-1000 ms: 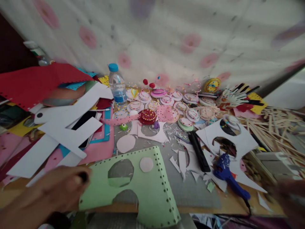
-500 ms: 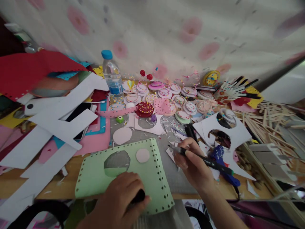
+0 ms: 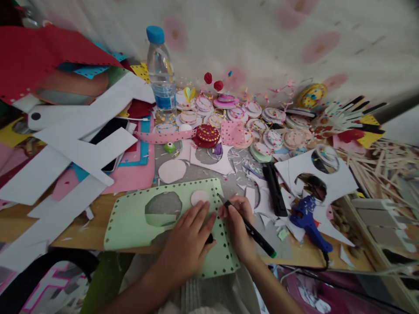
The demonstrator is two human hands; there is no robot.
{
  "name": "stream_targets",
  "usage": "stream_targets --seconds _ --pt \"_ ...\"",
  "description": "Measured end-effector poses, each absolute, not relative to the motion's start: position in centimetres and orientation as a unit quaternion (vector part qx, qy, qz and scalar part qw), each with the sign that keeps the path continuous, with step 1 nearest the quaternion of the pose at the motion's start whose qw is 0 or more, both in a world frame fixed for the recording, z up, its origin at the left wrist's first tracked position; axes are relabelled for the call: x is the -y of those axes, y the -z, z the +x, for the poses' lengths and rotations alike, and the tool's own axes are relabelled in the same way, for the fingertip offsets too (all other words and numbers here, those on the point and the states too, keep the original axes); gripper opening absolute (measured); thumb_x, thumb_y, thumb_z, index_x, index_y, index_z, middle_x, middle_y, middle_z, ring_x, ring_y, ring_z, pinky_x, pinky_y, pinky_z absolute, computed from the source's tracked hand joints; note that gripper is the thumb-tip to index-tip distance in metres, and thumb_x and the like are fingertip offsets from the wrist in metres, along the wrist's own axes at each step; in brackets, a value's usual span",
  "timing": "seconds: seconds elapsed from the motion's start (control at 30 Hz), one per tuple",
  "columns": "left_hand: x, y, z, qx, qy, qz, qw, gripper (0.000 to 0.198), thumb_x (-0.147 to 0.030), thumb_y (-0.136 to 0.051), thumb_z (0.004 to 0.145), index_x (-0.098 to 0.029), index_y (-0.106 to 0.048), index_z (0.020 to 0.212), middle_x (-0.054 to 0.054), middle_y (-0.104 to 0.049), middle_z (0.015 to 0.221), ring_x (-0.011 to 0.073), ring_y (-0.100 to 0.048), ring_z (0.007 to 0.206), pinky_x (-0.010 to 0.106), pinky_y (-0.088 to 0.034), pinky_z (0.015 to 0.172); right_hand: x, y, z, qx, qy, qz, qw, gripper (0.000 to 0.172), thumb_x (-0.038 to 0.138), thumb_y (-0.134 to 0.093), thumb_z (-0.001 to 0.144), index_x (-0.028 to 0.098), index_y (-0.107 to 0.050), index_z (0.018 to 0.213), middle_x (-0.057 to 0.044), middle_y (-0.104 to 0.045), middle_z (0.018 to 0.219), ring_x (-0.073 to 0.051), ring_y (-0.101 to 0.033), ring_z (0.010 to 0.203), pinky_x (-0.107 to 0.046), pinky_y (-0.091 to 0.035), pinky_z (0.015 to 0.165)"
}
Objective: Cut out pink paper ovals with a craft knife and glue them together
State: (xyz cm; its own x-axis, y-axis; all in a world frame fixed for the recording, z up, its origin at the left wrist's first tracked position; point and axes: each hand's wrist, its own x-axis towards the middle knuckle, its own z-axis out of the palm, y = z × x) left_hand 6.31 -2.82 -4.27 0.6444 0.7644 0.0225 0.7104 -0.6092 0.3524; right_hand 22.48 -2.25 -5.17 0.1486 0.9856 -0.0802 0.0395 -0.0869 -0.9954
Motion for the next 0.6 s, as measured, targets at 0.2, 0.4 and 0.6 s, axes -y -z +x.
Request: stream_targets --seconds 0.2,0.4,0.6 --pt "2.9 4.1 6.6 -0.438 -0.093 0.884 0.136 0.053 -0.038 -0.054 0.091 -0.019 -0.046 0.140 0.009 -0.045 0.148 0.0396 -0.034 0.137 0.055 -0.038 0.104 2.1 5.7 21.7 0.458 -0.384 -0.625 0.503 0.010 0.032 -0.053 0.094 0.023 -0.050 0.098 -0.003 -0.058 0.089 -0.020 -0.059 0.083 -0.034 -0.048 0.073" --pt "2.7 4.4 6.2 -0.426 -0.098 0.890 0.128 0.052 -0.046 -0.048 0.093 -0.020 -0.048 0.138 0.008 -0.045 0.148 0.0378 -0.036 0.136 0.052 -0.036 0.105 2.3 6.3 21.5 0.494 -0.341 -0.640 0.479 0.011 0.031 -0.054 0.092 0.023 -0.052 0.098 -0.004 -0.062 0.091 -0.021 -0.061 0.084 -0.035 -0.050 0.074" --pt "2.9 4.9 4.9 -0.380 -0.081 0.915 0.114 0.057 -0.034 -0.064 0.085 -0.017 -0.048 0.138 0.010 -0.039 0.152 0.0375 -0.033 0.138 0.049 -0.034 0.106 2.7 5.8 22.0 0.517 -0.303 -0.646 0.473 0.014 0.032 -0.057 0.089 0.023 -0.054 0.099 -0.003 -0.063 0.090 -0.022 -0.063 0.083 -0.036 -0.051 0.073"
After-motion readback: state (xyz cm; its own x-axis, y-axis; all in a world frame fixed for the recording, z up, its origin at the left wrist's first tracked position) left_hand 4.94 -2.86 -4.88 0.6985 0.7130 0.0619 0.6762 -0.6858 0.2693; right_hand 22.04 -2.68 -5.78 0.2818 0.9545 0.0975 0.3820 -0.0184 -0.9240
